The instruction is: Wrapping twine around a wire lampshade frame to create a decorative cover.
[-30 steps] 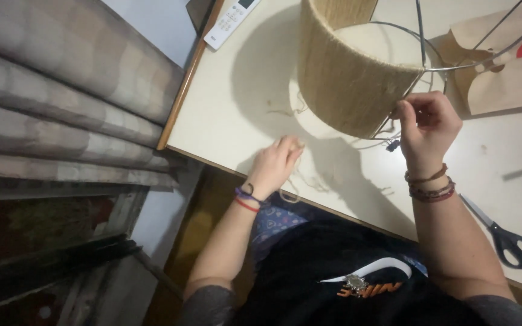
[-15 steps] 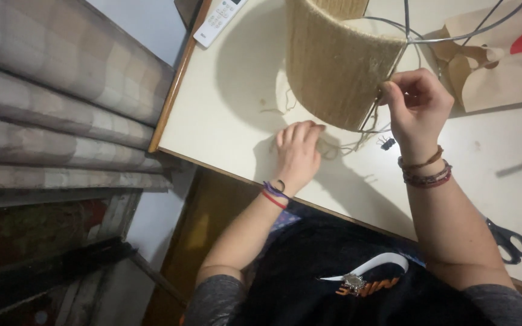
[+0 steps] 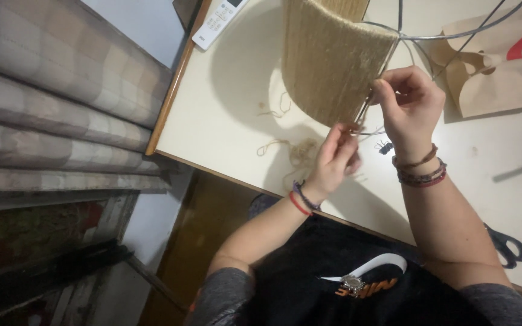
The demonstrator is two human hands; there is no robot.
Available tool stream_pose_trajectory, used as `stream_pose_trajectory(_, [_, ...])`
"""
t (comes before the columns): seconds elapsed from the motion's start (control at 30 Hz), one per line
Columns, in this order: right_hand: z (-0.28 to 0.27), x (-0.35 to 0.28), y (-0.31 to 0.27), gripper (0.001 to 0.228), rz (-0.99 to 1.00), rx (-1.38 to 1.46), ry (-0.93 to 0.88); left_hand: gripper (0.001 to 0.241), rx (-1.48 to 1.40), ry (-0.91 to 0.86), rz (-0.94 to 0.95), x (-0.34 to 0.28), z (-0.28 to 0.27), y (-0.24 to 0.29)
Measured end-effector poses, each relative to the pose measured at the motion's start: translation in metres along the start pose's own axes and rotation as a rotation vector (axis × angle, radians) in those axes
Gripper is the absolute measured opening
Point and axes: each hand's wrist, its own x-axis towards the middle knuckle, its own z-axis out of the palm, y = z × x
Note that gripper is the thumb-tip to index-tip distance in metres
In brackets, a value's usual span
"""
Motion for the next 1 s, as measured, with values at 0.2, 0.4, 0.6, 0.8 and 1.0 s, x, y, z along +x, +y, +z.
stream_pose_trajectory(0.2, [0.001, 0.004, -0.007, 0.017, 0.049, 0.065, -0.009, 0.02, 0.035, 0.282, -0.086, -0.009, -0.026, -0.025])
stream_pose_trajectory(0.4, [0.006, 0.003, -0.003, 0.017, 0.032, 0.014, 0.0, 0.021, 0.275, 0.246, -0.205, 0.006, -0.024, -0.021])
stream_pose_trajectory(0.6, [-0.013, 0.006, -0.019, 0.007, 0.044, 0.078, -0.133, 0.026, 0.296, 0.223, -0.201, 0.013, -0.035, -0.023])
stream_pose_trajectory(0.8, [-0.031, -0.05, 0.014, 0.033, 0.153, -0.56, -0.468, 0.033, 0.39, 0.096, 0.004, 0.013, -0.033, -0.012])
stream_pose_trajectory(1.0, [-0.031, -0.056, 0.019, 0.033, 0.15, -0.504, -0.387, 0.01, 0.021, -0.019, 0.072, 0.006, -0.02, -0.036])
